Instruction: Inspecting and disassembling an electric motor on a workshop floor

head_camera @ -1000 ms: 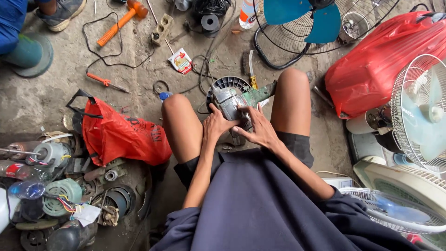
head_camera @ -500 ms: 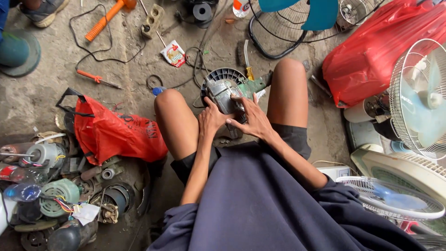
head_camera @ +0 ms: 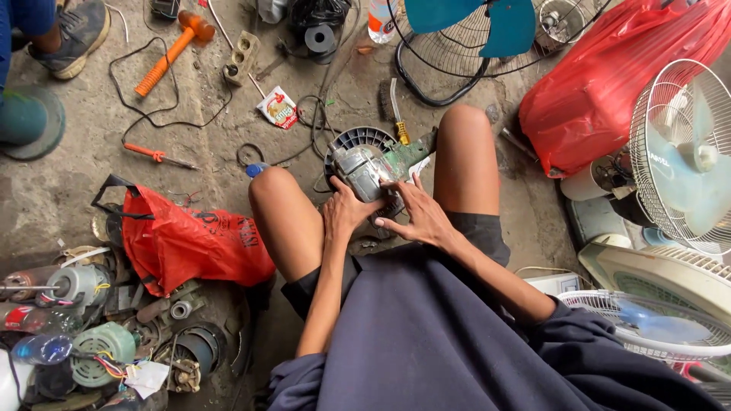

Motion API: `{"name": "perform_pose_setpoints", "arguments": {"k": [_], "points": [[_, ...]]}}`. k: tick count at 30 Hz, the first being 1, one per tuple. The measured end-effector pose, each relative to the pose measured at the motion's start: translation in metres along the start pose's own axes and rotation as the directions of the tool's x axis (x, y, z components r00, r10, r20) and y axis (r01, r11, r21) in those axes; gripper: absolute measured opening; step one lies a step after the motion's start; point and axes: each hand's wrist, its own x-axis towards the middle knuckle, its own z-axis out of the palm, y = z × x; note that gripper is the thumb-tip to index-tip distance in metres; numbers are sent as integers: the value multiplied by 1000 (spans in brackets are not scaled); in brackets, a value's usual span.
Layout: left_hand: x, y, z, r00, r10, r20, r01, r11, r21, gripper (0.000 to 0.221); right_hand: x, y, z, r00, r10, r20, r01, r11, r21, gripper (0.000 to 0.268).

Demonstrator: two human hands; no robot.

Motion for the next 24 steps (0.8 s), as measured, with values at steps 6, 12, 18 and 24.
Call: {"name": "perform_pose_setpoints", "arguments": {"k": [6, 12, 18, 24], "points": [[1, -4, 14, 1000, 21, 18, -21, 999, 30, 165, -1, -3, -1, 996, -46, -71, 42, 997, -58, 84], [-13, 1, 10, 1000, -4, 19, 3, 999, 49, 153, -5, 1, 12, 999, -16, -41, 13, 999, -52, 92], [-10, -1, -5, 998, 53, -19, -54, 998, -17, 148, -1, -1, 7, 999, 41, -8, -41, 999, 27, 90], [5, -12, 8, 996, 73, -41, -72, 997, 39, 158, 1, -1, 11, 999, 1, -50, -1, 1000, 18, 86]]}}
